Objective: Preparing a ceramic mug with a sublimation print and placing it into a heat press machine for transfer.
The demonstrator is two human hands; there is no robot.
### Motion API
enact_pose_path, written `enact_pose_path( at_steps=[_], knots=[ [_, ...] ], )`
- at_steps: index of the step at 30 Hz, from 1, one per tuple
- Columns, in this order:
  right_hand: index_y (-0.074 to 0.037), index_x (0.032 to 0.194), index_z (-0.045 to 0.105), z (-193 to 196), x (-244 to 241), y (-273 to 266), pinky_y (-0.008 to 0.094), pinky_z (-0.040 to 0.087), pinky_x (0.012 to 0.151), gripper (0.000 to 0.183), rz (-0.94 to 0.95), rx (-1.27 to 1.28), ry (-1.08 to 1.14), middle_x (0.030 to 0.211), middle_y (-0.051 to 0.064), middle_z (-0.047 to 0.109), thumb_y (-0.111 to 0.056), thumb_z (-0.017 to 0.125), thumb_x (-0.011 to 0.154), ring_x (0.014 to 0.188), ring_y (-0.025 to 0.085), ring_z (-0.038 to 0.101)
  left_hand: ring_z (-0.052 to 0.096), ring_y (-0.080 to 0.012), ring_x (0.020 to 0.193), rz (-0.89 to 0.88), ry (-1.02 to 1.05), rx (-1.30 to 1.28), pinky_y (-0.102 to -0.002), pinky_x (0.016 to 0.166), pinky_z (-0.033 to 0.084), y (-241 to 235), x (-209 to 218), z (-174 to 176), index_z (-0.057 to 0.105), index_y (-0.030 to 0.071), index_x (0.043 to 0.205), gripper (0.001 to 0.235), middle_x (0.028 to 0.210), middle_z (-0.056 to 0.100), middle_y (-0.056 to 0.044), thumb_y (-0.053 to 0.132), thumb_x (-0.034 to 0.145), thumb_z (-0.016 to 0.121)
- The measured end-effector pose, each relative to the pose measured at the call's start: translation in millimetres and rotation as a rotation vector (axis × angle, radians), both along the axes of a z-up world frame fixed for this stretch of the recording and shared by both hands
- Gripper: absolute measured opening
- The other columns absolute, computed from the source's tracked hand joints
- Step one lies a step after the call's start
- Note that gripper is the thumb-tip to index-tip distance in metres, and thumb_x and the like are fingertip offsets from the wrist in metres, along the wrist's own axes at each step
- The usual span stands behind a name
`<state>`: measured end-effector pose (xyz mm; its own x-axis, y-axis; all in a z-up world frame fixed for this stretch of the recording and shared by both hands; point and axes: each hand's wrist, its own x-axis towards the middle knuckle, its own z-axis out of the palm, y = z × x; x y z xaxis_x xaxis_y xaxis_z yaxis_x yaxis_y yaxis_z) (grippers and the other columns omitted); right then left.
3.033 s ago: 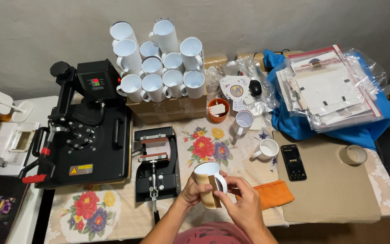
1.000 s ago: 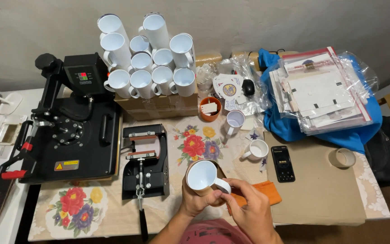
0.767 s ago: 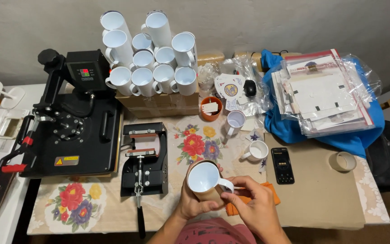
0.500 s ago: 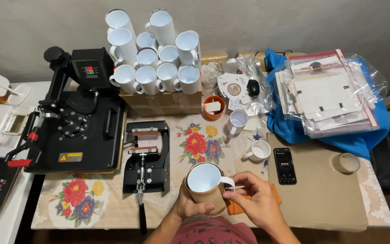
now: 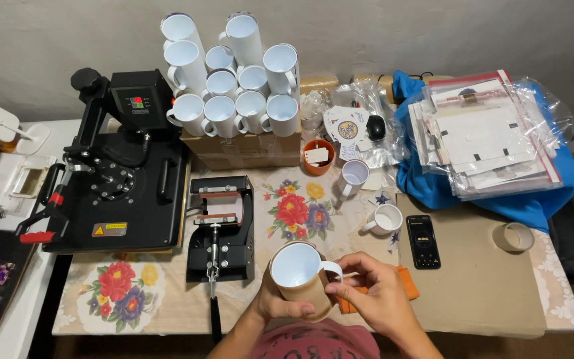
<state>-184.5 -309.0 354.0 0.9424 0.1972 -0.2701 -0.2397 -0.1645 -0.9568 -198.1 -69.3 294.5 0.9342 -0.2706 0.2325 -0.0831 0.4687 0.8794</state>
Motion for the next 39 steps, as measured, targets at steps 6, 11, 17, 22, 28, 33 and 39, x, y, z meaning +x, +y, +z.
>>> enact_pose_path(
  at_steps=[6, 11, 17, 22, 28, 33, 39],
  knots=[
    [-0.006, 0.106, 0.088, -6, -3, 1, 0.026, 0.072, 0.078, 0.031, -0.006, -0.033, -0.071, 0.094, 0.005, 0.091, -0.011, 0.104, 0.08, 0.076, 0.014, 0.083, 0.073, -0.0296, 0.109, 0.182, -0.009, 0.069, -0.046, 0.097, 0.062, -10, -12, 12, 0.068, 0.0, 0.134, 0.071, 0.12, 0.077, -0.014, 0.023, 0.075, 0.098],
    [-0.007, 0.107, 0.087, -5, -3, 3, 0.026, 0.073, 0.077, 0.031, 0.029, -0.034, -0.128, 0.092, 0.004, 0.089, -0.015, 0.103, 0.081, 0.075, 0.012, 0.08, 0.076, -0.0295, 0.111, 0.279, 0.046, 0.168, -0.046, 0.1, 0.062, -10, -23, 8, 0.072, 0.001, 0.13, 0.07, 0.122, 0.08, -0.014, 0.028, 0.071, 0.098],
    [-0.008, 0.104, 0.088, -2, -7, 8, 0.026, 0.072, 0.077, 0.03, 0.027, -0.055, -0.173, 0.087, 0.003, 0.088, -0.019, 0.103, 0.081, 0.075, 0.011, 0.079, 0.073, -0.0287, 0.113, 0.272, 0.049, 0.111, -0.046, 0.1, 0.061, -6, -28, 1, 0.066, 0.001, 0.135, 0.076, 0.124, 0.076, -0.014, 0.028, 0.073, 0.1],
    [-0.01, 0.103, 0.087, -3, -12, 7, 0.028, 0.076, 0.06, 0.032, 0.021, -0.089, -0.179, 0.079, 0.004, 0.083, -0.022, 0.103, 0.079, 0.075, 0.012, 0.079, 0.072, -0.0304, 0.113, 0.22, 0.075, 0.032, -0.048, 0.099, 0.061, -7, -30, 0, 0.063, -0.002, 0.138, 0.078, 0.124, 0.075, -0.016, 0.022, 0.075, 0.101],
    [-0.01, 0.103, 0.089, -6, -20, 2, 0.025, 0.073, 0.079, 0.029, -0.014, -0.112, -0.227, 0.087, 0.001, 0.087, -0.022, 0.103, 0.08, 0.079, 0.01, 0.077, 0.075, -0.0325, 0.12, 0.16, 0.025, -0.002, -0.049, 0.104, 0.061, -11, -25, 22, 0.068, -0.002, 0.139, 0.075, 0.132, 0.077, -0.017, 0.025, 0.076, 0.097],
    [-0.01, 0.105, 0.091, -3, -26, -5, 0.025, 0.077, 0.08, 0.028, -0.01, -0.118, -0.333, 0.09, 0.001, 0.091, -0.02, 0.102, 0.081, 0.079, 0.009, 0.081, 0.076, -0.0333, 0.119, 0.138, -0.067, 0.001, -0.048, 0.107, 0.06, -19, -21, 26, 0.06, -0.003, 0.139, 0.078, 0.131, 0.075, -0.022, 0.028, 0.076, 0.096],
    [-0.01, 0.099, 0.089, 32, -36, -1, 0.024, 0.079, 0.081, 0.023, -0.037, -0.15, -0.527, 0.098, 0.004, 0.096, -0.022, 0.099, 0.082, 0.085, 0.008, 0.091, 0.07, -0.0313, 0.13, 0.026, -0.087, -0.12, -0.049, 0.111, 0.061, -27, -16, 39, 0.055, -0.002, 0.144, 0.078, 0.139, 0.066, -0.019, 0.024, 0.083, 0.097]
  ],
)
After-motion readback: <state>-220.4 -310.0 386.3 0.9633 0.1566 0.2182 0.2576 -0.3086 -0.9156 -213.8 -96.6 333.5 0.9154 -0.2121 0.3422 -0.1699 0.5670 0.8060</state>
